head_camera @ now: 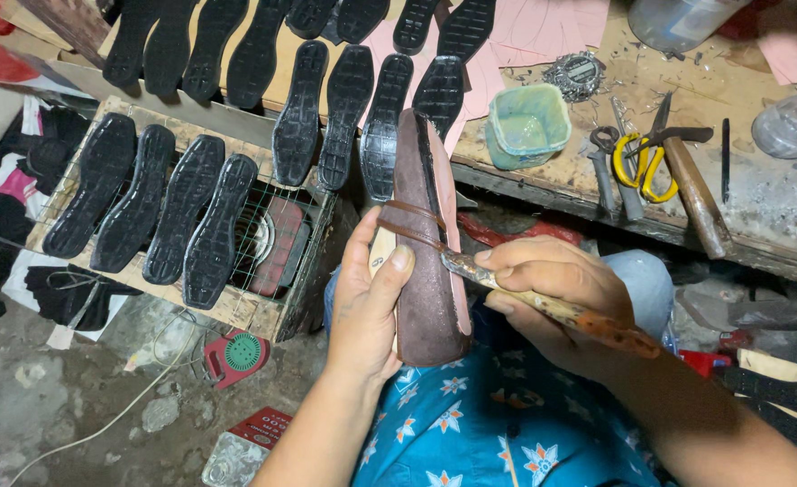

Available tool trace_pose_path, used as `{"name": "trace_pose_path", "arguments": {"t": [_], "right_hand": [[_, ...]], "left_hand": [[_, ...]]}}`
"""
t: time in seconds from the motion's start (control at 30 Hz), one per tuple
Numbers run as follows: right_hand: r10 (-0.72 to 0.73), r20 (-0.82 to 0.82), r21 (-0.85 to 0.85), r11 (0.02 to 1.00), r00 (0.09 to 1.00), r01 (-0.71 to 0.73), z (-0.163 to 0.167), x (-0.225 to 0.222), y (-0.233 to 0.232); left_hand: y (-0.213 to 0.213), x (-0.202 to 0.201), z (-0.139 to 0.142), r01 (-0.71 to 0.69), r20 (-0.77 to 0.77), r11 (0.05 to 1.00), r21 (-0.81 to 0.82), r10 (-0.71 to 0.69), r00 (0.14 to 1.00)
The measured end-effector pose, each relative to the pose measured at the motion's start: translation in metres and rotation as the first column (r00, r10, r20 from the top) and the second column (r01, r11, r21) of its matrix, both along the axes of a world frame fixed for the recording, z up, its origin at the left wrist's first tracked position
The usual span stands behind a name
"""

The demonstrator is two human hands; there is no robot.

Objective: The person applies glue to black shoe soles using a brush, then applies glue to the bottom of a brown shoe. The person works at a bench with multiple soles and tools visible.

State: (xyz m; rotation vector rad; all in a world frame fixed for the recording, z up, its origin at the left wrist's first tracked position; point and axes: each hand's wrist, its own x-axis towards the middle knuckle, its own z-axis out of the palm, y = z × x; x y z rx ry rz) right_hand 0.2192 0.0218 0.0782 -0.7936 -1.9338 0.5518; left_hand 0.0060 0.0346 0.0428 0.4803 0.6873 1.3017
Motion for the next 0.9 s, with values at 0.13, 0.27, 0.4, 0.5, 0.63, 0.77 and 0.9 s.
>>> {"name": "trace_pose_path", "arguments": {"t": [0.13,0.27,0.4,0.5,0.63,0.77,0.9], "right_hand": [[0.023,0.001,-0.029,0.999,1.000,-0.023,0.001,0.000,0.000],[0.086,-0.014,-0.037,0.996,0.996,-0.087,0.001,0.006,-0.002],[0.158,-0.167,-0.174,0.967,0.973,-0.187,-0.001,0.017,-0.006],[-0.001,-0.283,-0.123,0.992,0.959,-0.035,-0.007,0.028,0.002],[-0.352,-0.149,-0.014,0.935,0.924,0.354,-0.018,0.060,0.055],[-0.550,0.026,-0.543,0.693,0.835,0.474,-0.040,0.085,0.128],[-0.492,0.391,-0.098,0.818,0.778,0.567,-0.069,0.086,0.176]], "left_hand": [[0.001,0.000,0.001,-0.002,0.007,1.000,0.011,0.002,1.000],[0.001,-0.001,0.000,0.003,0.011,1.000,-0.014,-0.002,1.000],[0.003,-0.006,-0.011,0.034,-0.024,0.999,-0.004,-0.034,0.999],[0.002,-0.018,-0.030,0.101,0.012,0.995,-0.006,-0.101,0.995],[-0.003,-0.040,-0.071,0.188,0.076,0.949,-0.254,-0.175,0.982],[-0.018,-0.063,-0.110,0.274,0.148,0.860,-0.430,-0.232,0.961],[-0.035,-0.077,-0.130,0.255,0.149,0.831,-0.495,-0.208,0.967]]}}
